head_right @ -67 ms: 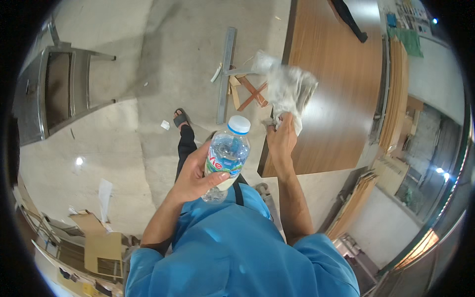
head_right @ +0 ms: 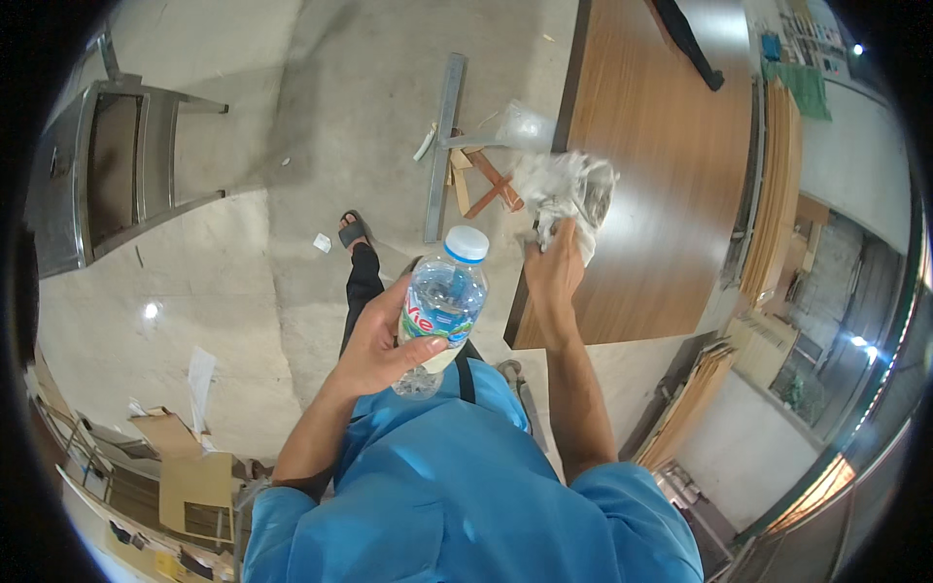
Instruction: The person wipes a large wooden panel with a white cloth while holding a water bottle. They flip the panel over and continue wiping the other side, then use a black cloth to finish cleaning the surface.
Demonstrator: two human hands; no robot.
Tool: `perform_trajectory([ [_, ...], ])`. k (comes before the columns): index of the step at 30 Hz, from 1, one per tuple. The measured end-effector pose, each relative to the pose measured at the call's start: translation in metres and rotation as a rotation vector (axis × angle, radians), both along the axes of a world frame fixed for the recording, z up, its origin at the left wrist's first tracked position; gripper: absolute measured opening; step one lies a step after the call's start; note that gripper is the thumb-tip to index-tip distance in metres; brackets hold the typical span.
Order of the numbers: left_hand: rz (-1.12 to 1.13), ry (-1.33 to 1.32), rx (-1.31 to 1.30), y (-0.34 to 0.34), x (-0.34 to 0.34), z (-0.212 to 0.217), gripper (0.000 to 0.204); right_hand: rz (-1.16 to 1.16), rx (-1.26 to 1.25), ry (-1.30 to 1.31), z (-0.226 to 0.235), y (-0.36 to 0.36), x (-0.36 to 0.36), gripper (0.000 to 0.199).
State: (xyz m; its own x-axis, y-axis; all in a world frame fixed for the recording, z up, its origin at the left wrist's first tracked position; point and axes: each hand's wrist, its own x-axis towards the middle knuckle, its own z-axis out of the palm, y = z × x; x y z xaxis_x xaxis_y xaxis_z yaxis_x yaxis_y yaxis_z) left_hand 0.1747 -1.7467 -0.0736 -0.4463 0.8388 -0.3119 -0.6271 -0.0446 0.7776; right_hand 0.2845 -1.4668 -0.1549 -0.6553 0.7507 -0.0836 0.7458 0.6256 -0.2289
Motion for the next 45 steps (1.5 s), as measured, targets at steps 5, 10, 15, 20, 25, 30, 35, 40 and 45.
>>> perform_trajectory([
  [5, 0.035, -0.122, 0.001, -0.01, -0.006, 0.001, 0.058, 0.177, 0.3, 0.125, -0.027, 0.099, -0.094, 0.037],
  [10, 0.129, 0.086, 0.053, -0.016, -0.023, -0.01, 0.059, 0.083, 0.177, 0.067, -0.019, 0.061, -0.064, 0.049],
  [15, 0.133, -0.1, 0.03, -0.016, -0.027, -0.01, 0.058, 0.254, 0.474, 0.193, -0.025, 0.078, -0.071, 0.048],
  [20, 0.021, -0.096, 0.013, -0.005, -0.028, -0.005, 0.056, 0.293, 0.222, 0.234, -0.035, 0.093, -0.048, 0.025],
  [25, 0.005, -0.103, 0.022, 0.012, -0.013, 0.002, 0.055, 0.076, -0.215, -0.212, -0.004, -0.025, 0.087, 0.042],
  [30, -0.14, -0.175, -0.026, 0.034, 0.018, 0.006, 0.057, 0.083, 0.229, 0.131, -0.033, 0.12, 0.002, 0.037],
  [35, -0.216, -0.067, -0.029, 0.045, 0.037, 0.005, 0.06, 0.225, 0.172, 0.149, -0.012, 0.096, 0.064, 0.036],
  [40, -0.181, -0.056, -0.092, 0.045, 0.056, 0.01, 0.061, 0.311, -0.111, -0.056, 0.009, 0.0, 0.111, 0.026],
  [45, -0.249, -0.021, -0.125, 0.052, 0.077, 0.024, 0.063, -0.129, 0.27, 0.24, -0.039, 0.2, 0.075, 0.039],
])
